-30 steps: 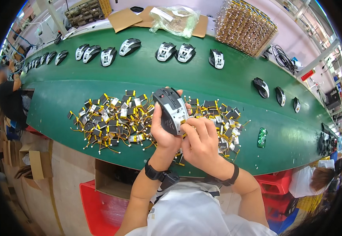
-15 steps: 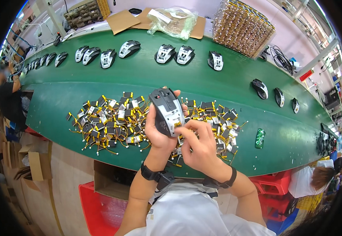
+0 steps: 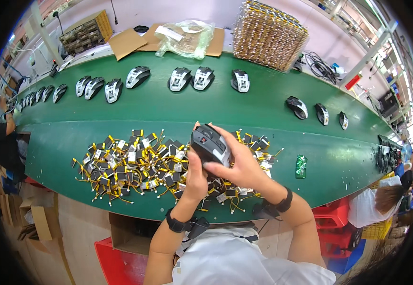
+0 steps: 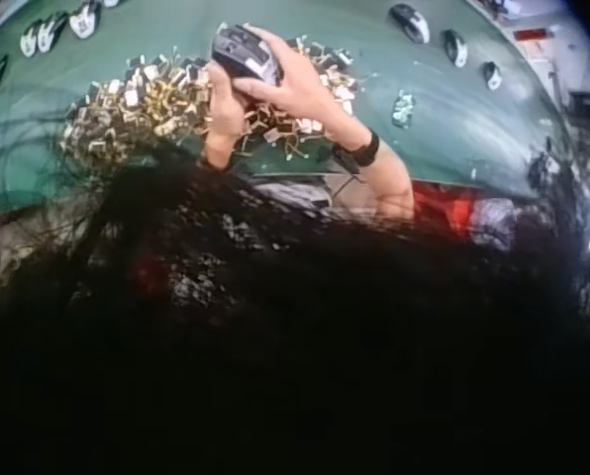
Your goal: The person repeatedly picks up a black and white electronic device, inserts a small yellow and black battery pack into its bottom compartment, and places the device on a green workbench. This process is repeated for multiple units throughout the clip.
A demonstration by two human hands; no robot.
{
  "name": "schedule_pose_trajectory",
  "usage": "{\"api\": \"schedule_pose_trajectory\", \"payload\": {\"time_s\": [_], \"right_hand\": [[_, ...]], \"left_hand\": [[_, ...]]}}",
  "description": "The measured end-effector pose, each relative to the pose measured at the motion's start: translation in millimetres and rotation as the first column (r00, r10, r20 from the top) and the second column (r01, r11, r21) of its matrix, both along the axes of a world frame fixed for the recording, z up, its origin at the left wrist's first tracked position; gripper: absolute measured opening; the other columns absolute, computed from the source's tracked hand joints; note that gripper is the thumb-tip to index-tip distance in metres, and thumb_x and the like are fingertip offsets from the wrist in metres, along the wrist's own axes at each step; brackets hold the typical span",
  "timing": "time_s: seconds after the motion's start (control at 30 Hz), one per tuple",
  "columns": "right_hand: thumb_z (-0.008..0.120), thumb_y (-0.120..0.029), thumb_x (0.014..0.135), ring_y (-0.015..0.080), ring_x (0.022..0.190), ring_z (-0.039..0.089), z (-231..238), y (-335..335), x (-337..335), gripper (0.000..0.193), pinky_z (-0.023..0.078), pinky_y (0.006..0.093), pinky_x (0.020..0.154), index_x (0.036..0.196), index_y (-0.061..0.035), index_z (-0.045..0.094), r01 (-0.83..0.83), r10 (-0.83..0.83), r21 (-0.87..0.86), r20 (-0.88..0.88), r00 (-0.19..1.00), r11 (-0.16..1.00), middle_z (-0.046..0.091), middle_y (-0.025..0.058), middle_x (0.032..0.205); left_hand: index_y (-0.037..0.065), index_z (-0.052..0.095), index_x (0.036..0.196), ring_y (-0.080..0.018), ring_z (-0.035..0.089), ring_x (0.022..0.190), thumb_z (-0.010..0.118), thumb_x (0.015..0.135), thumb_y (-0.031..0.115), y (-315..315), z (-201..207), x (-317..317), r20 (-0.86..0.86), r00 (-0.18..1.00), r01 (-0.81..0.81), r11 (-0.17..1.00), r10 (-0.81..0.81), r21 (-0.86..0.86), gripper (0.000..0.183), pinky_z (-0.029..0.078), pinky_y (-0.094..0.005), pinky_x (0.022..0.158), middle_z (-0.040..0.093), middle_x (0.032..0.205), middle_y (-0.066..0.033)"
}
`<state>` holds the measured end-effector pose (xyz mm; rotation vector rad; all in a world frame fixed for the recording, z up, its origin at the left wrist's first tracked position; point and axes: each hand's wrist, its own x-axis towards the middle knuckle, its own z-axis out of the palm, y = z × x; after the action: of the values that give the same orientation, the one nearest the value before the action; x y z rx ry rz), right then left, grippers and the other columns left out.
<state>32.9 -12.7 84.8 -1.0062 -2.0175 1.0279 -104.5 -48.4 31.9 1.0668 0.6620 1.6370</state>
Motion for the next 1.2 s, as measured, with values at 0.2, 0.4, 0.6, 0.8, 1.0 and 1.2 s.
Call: {"api": "schedule_pose_trajectory", "payload": {"time_s": [0.2, 0.4, 0.6, 0.8, 1.0, 1.2], "right_hand": [[0.069, -0.051, 0.081, 0.0411, 0.094, 0.068, -38, 152, 127, 0.074, 0.055, 0.0456, 0.079, 0.125, 0.0055, 0.053, 0.491, -0.592, 0.337, 0.359, 0.722, 0.803, 0.068, 0.0284, 0.101], [0.067, -0.049, 0.080, 0.0437, 0.123, 0.050, -42, 214, 130, 0.065, 0.047, 0.0474, 0.097, 0.112, 0.0074, 0.063, 0.402, -0.636, 0.518, 0.726, 0.260, 0.755, 0.055, 0.0284, 0.130], [0.064, -0.062, 0.079, 0.0433, 0.113, 0.061, -89, 302, 60, 0.088, 0.047, 0.0475, 0.100, 0.142, -0.0018, 0.047, 0.409, -0.531, 0.342, 0.606, 0.592, 0.846, 0.062, 0.0271, 0.125], [0.071, -0.039, 0.080, 0.0295, 0.082, 0.069, -76, 268, 58, 0.075, 0.056, 0.0416, 0.078, 0.146, -0.0139, 0.045, 0.495, -0.510, 0.126, 0.237, 0.827, 0.860, 0.070, 0.0202, 0.106], [0.075, -0.024, 0.077, 0.0355, 0.106, 0.064, 27, 78, -29, 0.059, 0.051, 0.0412, 0.093, 0.131, -0.0068, 0.056, -0.221, 0.173, 0.321, 0.170, 0.970, 0.921, 0.065, 0.0180, 0.119], [0.071, -0.019, 0.090, 0.0134, 0.093, 0.065, 33, 85, -28, 0.024, 0.053, 0.0287, 0.076, 0.108, -0.0033, 0.067, -0.192, 0.201, 0.115, -0.070, 0.977, 0.975, 0.070, 0.0082, 0.107]], "left_hand": [[0.002, 0.030, 0.150, -0.0291, 0.039, 0.138, 0.034, 0.104, 0.045, -2, 13, -5, -0.245, 0.964, -0.128, 0.986, 0.100, -0.104, 0.062, 0.033, -0.0430, 0.110, 0.038, 0.151, -0.0164], [0.002, 0.046, 0.136, -0.0259, 0.049, 0.127, 0.041, 0.103, 0.032, 1, 8, -11, -0.207, 0.960, -0.219, 0.965, 0.186, -0.145, 0.044, 0.043, -0.0379, 0.101, 0.049, 0.140, -0.0125], [0.004, 0.048, 0.132, -0.0248, 0.050, 0.126, 0.044, 0.102, 0.028, 6, 8, -23, -0.135, 0.956, -0.278, 0.949, 0.260, -0.146, 0.038, 0.043, -0.0375, 0.100, 0.052, 0.136, -0.0119], [0.003, 0.044, 0.134, -0.0272, 0.057, 0.120, 0.049, 0.100, 0.026, 7, 5, -38, 0.118, 0.973, -0.163, 0.955, 0.196, -0.247, 0.042, 0.046, -0.0381, 0.098, 0.054, 0.134, -0.0174], [0.001, 0.036, 0.143, -0.0260, 0.053, 0.125, 0.053, 0.100, 0.039, 2, 10, -38, 0.294, 0.947, -0.043, 0.960, 0.127, -0.276, 0.059, 0.047, -0.0386, 0.100, 0.050, 0.139, -0.0175], [0.005, 0.041, 0.140, -0.0324, 0.065, 0.103, 0.042, 0.097, 0.064, 2, 12, -43, 0.497, 0.866, 0.018, 0.989, 0.058, -0.145, 0.074, 0.056, -0.0457, 0.083, 0.059, 0.122, -0.0156]]}}
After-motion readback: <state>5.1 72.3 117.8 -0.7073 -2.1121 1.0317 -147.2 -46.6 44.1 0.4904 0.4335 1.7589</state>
